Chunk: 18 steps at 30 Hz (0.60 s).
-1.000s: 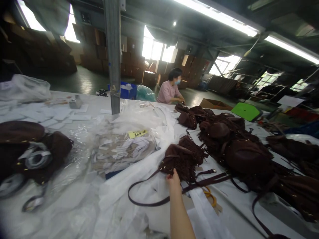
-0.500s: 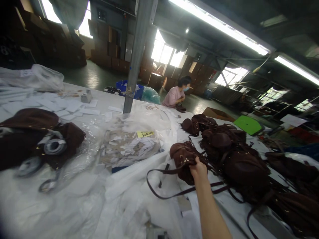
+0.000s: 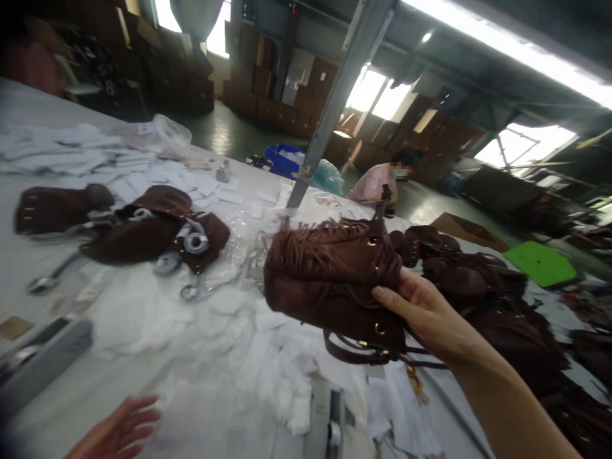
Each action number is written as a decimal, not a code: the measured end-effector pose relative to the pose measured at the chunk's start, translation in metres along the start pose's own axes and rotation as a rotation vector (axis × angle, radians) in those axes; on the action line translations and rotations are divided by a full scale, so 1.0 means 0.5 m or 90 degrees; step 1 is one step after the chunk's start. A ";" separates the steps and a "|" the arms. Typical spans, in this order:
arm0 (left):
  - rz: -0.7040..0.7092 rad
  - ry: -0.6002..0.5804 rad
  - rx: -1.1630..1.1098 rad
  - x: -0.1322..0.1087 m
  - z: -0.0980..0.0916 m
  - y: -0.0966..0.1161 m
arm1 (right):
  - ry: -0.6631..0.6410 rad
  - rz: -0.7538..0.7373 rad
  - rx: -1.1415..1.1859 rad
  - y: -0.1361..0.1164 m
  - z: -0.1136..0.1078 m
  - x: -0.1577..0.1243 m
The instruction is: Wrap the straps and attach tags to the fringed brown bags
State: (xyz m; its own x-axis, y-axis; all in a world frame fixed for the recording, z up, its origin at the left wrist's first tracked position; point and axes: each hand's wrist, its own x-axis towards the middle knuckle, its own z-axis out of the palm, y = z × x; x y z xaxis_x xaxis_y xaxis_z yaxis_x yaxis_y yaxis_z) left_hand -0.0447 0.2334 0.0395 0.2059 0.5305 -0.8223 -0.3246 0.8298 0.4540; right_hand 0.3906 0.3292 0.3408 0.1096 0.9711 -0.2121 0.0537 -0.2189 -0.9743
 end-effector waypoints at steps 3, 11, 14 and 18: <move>0.045 -0.156 -0.135 -0.032 -0.027 0.005 | -0.242 0.089 -0.050 0.040 0.115 -0.012; 0.113 0.023 -0.175 -0.096 -0.079 -0.112 | -0.661 0.153 -0.334 0.408 0.400 -0.036; 0.102 0.182 -0.123 -0.098 -0.121 -0.203 | -0.556 0.028 -0.620 0.529 0.449 -0.060; 0.105 0.267 -0.095 -0.088 -0.173 -0.266 | -0.425 -0.082 -0.655 0.597 0.439 -0.077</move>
State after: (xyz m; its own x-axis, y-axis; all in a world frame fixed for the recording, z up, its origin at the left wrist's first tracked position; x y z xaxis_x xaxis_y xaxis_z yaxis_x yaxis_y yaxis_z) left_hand -0.0906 0.0846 -0.0146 -0.2404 0.5114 -0.8250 -0.4564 0.6906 0.5610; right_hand 0.1844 0.2474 0.0412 -0.4666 0.7834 -0.4105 0.8160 0.2022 -0.5416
